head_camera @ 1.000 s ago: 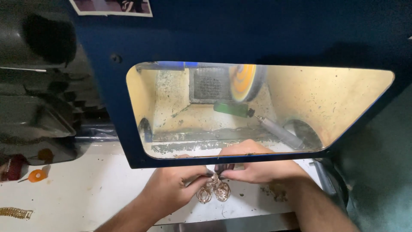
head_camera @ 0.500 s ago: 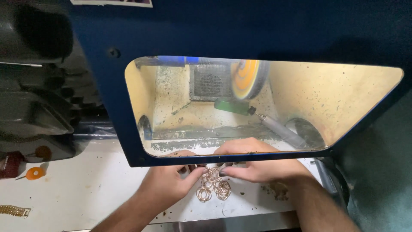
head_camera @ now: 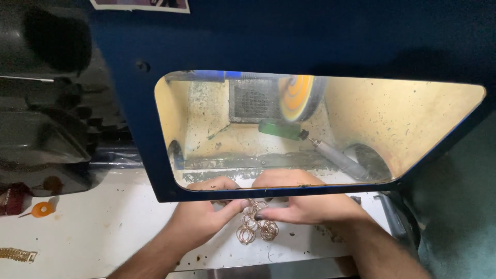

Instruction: Polishing a metal ring using a bench lathe and inspecting jewelry components.

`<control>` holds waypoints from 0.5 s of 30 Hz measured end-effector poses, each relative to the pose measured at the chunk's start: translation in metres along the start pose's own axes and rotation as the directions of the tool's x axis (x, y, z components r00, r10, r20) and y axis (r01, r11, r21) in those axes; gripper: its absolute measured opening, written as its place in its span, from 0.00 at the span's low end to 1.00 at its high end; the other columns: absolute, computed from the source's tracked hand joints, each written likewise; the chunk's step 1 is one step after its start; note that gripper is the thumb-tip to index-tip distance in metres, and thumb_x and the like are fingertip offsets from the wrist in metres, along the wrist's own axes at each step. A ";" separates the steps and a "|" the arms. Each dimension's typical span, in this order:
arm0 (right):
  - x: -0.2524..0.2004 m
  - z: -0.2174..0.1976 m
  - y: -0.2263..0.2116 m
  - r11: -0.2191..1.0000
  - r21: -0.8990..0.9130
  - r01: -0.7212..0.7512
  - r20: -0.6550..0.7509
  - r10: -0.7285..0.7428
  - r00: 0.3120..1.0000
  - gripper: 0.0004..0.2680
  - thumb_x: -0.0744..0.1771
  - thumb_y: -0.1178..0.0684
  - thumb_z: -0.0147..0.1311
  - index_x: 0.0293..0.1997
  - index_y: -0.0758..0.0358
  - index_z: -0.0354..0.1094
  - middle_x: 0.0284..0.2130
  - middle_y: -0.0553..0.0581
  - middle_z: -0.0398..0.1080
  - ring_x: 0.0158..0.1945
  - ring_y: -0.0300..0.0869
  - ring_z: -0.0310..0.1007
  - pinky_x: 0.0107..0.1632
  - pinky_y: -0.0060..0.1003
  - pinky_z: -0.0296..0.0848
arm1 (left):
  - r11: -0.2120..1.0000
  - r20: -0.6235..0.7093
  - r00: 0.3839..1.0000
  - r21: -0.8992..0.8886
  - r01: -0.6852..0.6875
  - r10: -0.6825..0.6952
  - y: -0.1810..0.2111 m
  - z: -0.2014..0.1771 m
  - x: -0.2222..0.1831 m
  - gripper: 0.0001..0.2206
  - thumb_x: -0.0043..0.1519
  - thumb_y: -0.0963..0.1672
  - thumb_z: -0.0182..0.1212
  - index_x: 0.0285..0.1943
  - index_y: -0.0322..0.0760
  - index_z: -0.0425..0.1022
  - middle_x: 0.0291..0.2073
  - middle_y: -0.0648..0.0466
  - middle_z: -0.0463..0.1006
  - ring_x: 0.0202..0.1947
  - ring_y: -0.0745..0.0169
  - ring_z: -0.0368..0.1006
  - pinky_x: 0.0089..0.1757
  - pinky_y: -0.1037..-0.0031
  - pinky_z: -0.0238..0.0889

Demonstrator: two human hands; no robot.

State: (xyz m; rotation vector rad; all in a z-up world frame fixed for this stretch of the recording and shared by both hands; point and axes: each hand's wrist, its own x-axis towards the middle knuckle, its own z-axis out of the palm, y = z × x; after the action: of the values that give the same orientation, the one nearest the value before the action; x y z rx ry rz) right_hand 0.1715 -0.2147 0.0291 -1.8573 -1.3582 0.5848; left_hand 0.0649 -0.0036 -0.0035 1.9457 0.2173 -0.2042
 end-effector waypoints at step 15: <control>-0.003 0.005 0.005 0.955 0.057 -0.290 -0.155 0.295 0.943 0.05 0.66 0.47 0.59 0.38 0.52 0.77 0.31 0.44 0.81 0.34 0.33 0.80 0.37 0.30 0.75 | 0.988 -0.018 1.000 -0.151 0.023 -0.026 0.010 -0.001 -0.005 0.01 0.55 0.42 0.68 0.31 0.43 0.83 0.28 0.61 0.84 0.32 0.72 0.80 0.38 0.80 0.75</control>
State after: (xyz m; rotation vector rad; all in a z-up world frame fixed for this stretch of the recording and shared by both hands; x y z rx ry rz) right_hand 0.1702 -0.2173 0.0218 -2.0482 -0.9682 0.5863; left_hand 0.0630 -0.0070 0.0072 1.7964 0.2624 -0.1790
